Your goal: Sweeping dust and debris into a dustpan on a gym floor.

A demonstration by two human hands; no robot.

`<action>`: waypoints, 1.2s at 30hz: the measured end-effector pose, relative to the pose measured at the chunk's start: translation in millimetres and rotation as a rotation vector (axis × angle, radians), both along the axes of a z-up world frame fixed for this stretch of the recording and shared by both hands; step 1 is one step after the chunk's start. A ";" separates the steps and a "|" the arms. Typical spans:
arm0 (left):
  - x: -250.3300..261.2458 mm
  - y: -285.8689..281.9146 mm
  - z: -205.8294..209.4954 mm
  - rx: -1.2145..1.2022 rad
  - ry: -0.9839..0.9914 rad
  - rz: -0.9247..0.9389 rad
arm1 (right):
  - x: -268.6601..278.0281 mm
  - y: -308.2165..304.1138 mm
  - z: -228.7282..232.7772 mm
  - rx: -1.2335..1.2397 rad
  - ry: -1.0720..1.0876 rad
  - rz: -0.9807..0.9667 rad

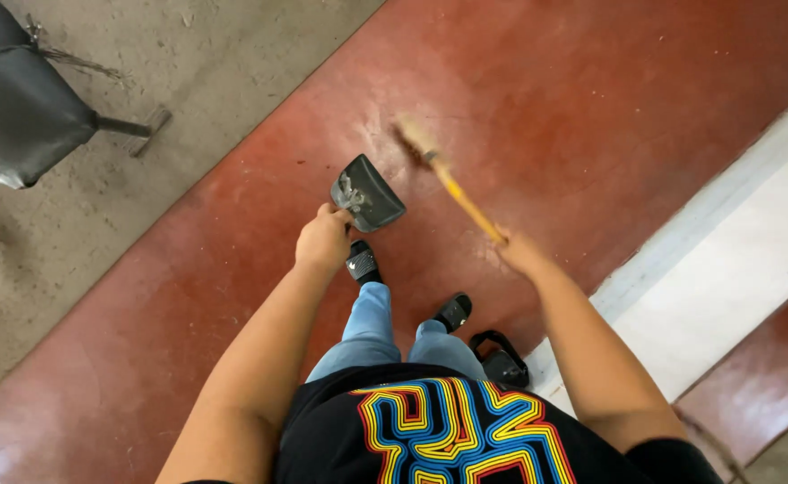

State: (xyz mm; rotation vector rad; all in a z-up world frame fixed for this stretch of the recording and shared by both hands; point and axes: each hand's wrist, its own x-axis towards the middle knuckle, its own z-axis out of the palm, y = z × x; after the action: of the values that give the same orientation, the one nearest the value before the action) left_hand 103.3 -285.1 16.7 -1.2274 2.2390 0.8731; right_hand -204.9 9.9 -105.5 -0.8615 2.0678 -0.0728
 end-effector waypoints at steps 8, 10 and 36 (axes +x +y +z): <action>-15.7 -8.1 -5.8 0.091 -0.023 0.027 | 86.0 -38.1 -117.9 0.027 -0.009 0.149; -1.4 -11.4 -3.8 0.095 -0.005 0.016 | 100.7 -45.0 -39.5 0.029 -0.104 0.108; 136.9 -35.3 -4.8 -0.003 0.075 0.399 | 146.2 -201.3 87.2 0.314 -0.011 0.718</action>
State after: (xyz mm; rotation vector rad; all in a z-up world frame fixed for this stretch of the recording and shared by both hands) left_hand 240.2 -320.4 12.0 -1.7042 2.0830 1.0743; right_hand -58.7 -191.3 -18.3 -1.3323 1.5900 0.6136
